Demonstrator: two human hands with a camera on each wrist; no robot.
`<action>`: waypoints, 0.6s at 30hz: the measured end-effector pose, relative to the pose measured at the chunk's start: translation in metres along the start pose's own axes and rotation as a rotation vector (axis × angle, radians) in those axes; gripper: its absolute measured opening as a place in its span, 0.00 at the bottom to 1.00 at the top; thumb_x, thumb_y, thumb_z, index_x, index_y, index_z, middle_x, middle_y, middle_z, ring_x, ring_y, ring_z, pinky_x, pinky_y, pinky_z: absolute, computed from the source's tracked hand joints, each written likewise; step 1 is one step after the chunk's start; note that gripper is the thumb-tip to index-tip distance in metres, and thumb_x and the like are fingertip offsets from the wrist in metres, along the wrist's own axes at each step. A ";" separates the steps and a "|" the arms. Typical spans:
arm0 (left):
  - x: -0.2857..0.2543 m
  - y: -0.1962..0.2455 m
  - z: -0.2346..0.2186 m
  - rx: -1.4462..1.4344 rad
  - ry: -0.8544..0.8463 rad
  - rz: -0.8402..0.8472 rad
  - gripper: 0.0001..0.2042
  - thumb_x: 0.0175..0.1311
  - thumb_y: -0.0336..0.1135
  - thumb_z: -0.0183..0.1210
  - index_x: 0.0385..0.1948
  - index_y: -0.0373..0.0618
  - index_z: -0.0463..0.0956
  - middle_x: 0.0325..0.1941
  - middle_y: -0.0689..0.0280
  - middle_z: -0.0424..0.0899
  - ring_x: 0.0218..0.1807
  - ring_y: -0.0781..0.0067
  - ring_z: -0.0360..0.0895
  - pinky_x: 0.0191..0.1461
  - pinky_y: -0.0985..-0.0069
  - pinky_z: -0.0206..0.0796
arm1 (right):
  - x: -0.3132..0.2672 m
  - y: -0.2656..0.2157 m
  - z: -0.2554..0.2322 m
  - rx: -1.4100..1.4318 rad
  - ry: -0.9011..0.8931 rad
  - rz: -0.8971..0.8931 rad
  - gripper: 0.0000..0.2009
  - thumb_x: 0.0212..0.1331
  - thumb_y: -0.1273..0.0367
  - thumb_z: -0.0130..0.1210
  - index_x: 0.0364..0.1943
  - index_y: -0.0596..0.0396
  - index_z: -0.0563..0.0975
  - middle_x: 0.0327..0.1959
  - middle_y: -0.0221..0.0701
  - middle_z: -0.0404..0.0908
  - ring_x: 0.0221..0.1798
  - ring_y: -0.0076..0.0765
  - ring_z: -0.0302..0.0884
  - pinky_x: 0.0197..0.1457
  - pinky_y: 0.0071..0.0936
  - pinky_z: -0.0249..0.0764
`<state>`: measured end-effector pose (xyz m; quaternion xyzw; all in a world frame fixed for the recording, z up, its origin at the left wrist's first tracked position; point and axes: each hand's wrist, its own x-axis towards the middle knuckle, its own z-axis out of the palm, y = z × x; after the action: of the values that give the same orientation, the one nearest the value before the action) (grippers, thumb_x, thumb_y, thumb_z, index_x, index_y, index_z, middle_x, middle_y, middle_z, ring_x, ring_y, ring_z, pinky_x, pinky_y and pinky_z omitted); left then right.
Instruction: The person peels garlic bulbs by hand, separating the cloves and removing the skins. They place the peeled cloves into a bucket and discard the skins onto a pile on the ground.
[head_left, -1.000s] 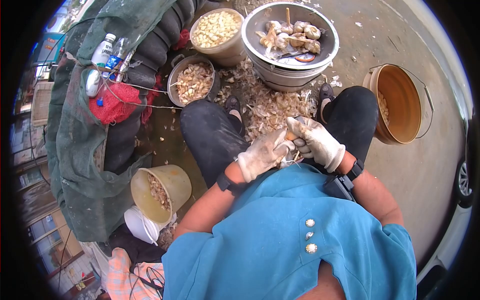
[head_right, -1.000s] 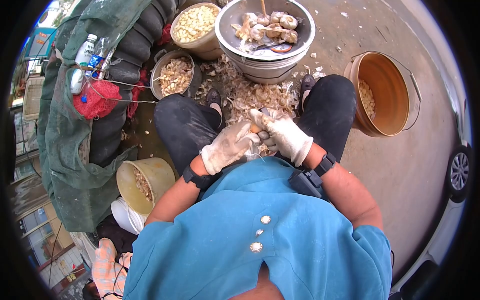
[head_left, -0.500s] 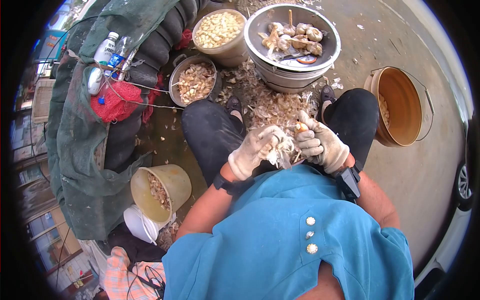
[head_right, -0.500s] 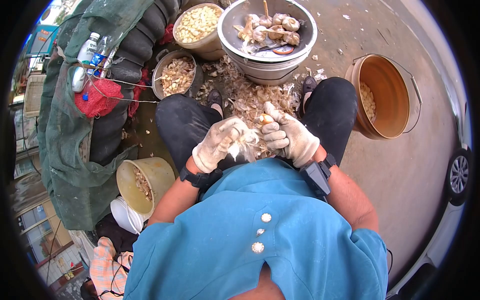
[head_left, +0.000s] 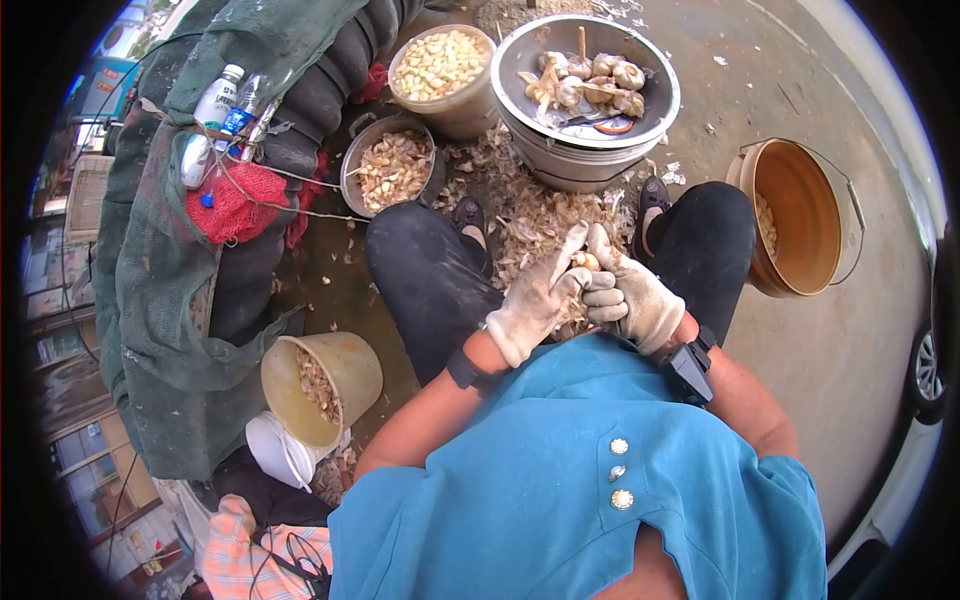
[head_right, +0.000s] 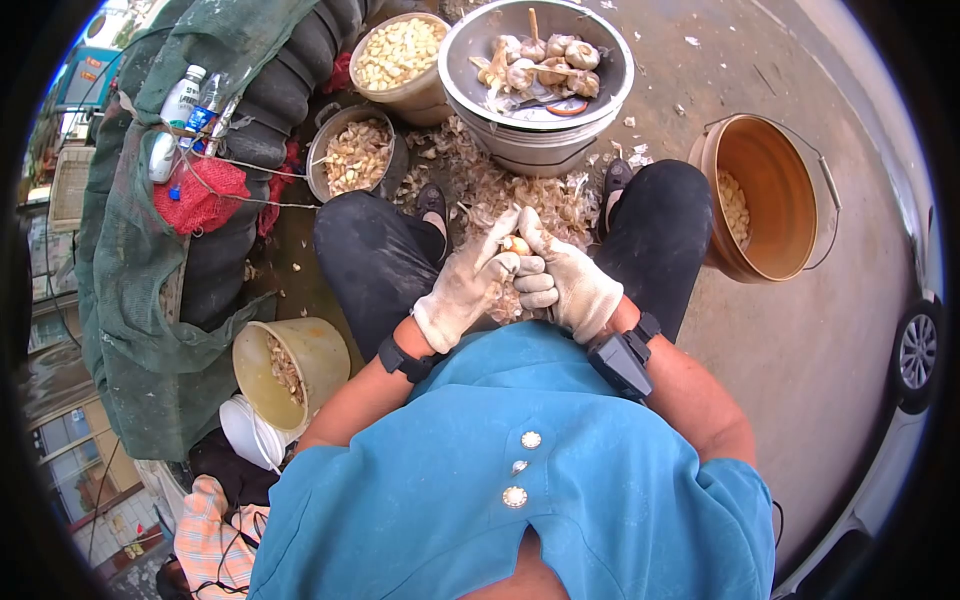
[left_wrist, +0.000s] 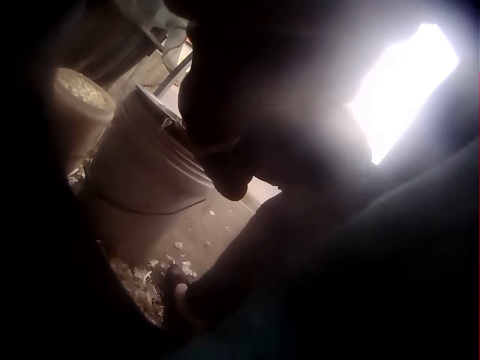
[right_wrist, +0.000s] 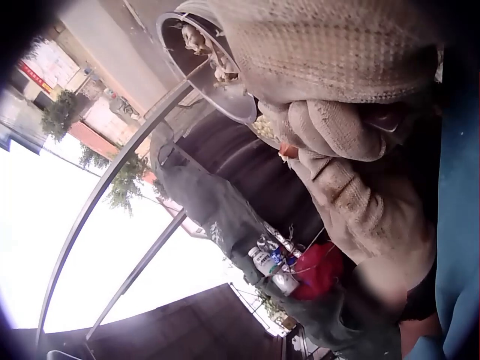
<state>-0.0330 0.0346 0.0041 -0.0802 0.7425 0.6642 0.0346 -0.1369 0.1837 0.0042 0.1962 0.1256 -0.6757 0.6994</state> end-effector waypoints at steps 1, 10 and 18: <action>-0.001 0.002 0.002 0.057 0.048 -0.018 0.24 0.70 0.36 0.48 0.66 0.38 0.63 0.53 0.55 0.79 0.55 0.60 0.78 0.60 0.70 0.67 | -0.003 0.005 0.006 -0.101 0.113 -0.054 0.19 0.67 0.46 0.49 0.34 0.45 0.72 0.19 0.16 0.63 0.14 0.13 0.54 0.15 0.13 0.51; -0.002 0.007 -0.004 0.252 0.195 0.012 0.18 0.63 0.34 0.55 0.55 0.44 0.72 0.47 0.54 0.79 0.48 0.59 0.78 0.53 0.69 0.69 | -0.009 0.002 0.013 -1.049 0.496 -0.326 0.20 0.69 0.46 0.47 0.34 0.48 0.71 0.20 0.20 0.67 0.20 0.19 0.61 0.22 0.22 0.58; -0.009 0.015 -0.017 0.473 0.150 0.113 0.18 0.61 0.32 0.58 0.53 0.45 0.72 0.44 0.54 0.77 0.46 0.53 0.76 0.49 0.63 0.68 | -0.028 0.001 0.026 -1.971 0.342 -0.658 0.18 0.71 0.58 0.47 0.54 0.57 0.71 0.42 0.49 0.79 0.49 0.57 0.76 0.50 0.44 0.71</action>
<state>-0.0259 0.0195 0.0224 -0.0774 0.8809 0.4651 -0.0401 -0.1394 0.1973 0.0400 -0.4102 0.7637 -0.3945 0.3048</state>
